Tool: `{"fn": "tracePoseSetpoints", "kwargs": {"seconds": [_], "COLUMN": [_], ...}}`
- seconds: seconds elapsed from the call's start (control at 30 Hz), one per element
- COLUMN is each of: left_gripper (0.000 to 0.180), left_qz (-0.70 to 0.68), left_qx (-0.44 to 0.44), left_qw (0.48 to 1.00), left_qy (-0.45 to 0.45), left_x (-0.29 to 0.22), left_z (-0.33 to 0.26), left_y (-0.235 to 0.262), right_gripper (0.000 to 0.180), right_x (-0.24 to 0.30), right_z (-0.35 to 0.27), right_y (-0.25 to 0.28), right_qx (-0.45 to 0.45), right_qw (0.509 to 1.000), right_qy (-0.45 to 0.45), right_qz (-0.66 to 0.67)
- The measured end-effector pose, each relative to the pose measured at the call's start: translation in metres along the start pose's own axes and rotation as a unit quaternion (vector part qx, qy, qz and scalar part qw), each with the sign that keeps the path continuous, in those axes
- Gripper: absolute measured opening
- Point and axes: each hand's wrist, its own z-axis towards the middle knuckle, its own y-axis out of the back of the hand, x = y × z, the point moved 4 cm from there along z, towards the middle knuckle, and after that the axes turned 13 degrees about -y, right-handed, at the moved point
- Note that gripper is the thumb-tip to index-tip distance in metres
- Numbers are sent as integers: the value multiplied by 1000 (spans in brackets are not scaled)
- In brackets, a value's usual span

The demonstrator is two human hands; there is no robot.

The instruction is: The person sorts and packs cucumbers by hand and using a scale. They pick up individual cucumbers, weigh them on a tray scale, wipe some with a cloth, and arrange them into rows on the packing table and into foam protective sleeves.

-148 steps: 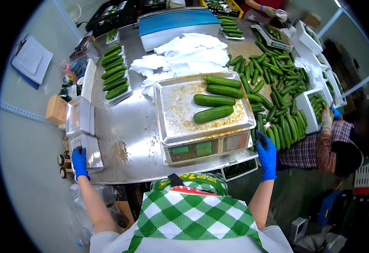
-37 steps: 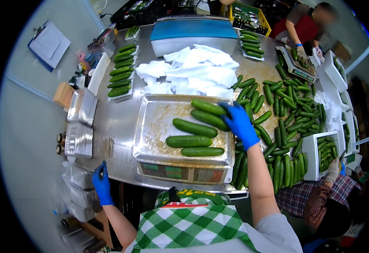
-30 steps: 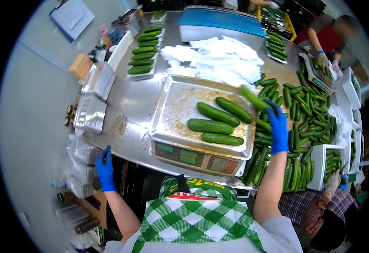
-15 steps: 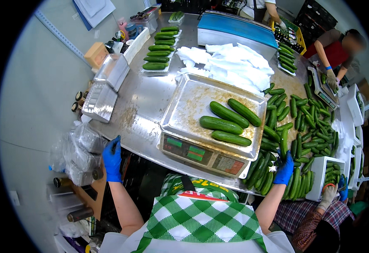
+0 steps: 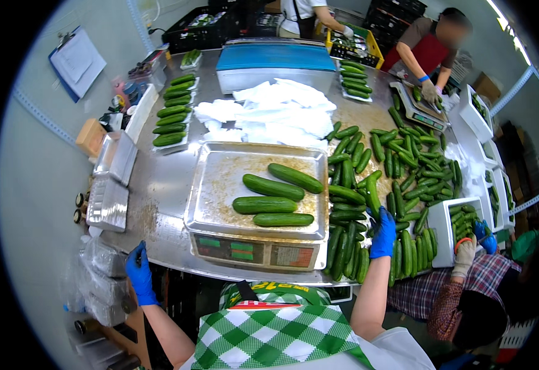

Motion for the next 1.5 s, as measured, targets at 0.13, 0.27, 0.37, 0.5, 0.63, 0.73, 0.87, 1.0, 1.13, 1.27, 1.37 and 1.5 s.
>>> {"fn": "tracePoseSetpoints", "kwargs": {"seconds": [0.13, 0.27, 0.37, 0.5, 0.63, 0.73, 0.87, 1.0, 1.13, 1.27, 1.37, 1.5], "left_gripper": [21, 22, 22, 22, 22, 21, 22, 22, 19, 31, 32, 28], "left_qz": [-12, -3, 25, 16, -11, -5, 11, 60, 56, 117, 105, 120], "left_qx": [14, 32, 47, 54, 49, 40, 37, 43, 28, 110, 104, 85], "left_qw": [1000, 999, 998, 998, 997, 997, 998, 997, 997, 987, 987, 987], "left_qy": [-4, -7, -20, -31, -62, -66, -50, -32, -46, -28, -56, -65], "left_x": [-3, -4, -18, -28, -44, -46, -30, -34, -9, -92, -113, -101], "left_z": [7, 14, 26, 39, 51, 52, 40, 34, 33, 45, 55, 57], "left_y": [-11, -15, -27, -41, -54, -47, -26, -27, -47, -57, -53, -43], "right_gripper": [24, 26, 29, 32, 31, 33, 32, 38, 39, 43, 50, 57], "right_x": [-6, 6, 37, 80, 81, 61, 52, 63, 20, -35, -43, 68], "right_z": [4, -18, -35, -59, -58, -63, -81, -126, -169, -179, -172, -181], "right_y": [-3, -26, -62, -150, -210, -234, -235, -251, -292, -314, -326, -310], "right_qx": [9, 23, 63, 174, 214, 252, 204, 311, 426, 344, 337, 424], "right_qw": [1000, 1000, 991, 957, 866, 805, 776, 729, 564, 495, 459, 589], "right_qy": [14, 15, 87, 141, 310, 301, 408, 439, 498, 544, 549, 399], "right_qz": [7, -4, -75, -184, -328, -446, -435, -424, -502, -583, -613, -560]}}
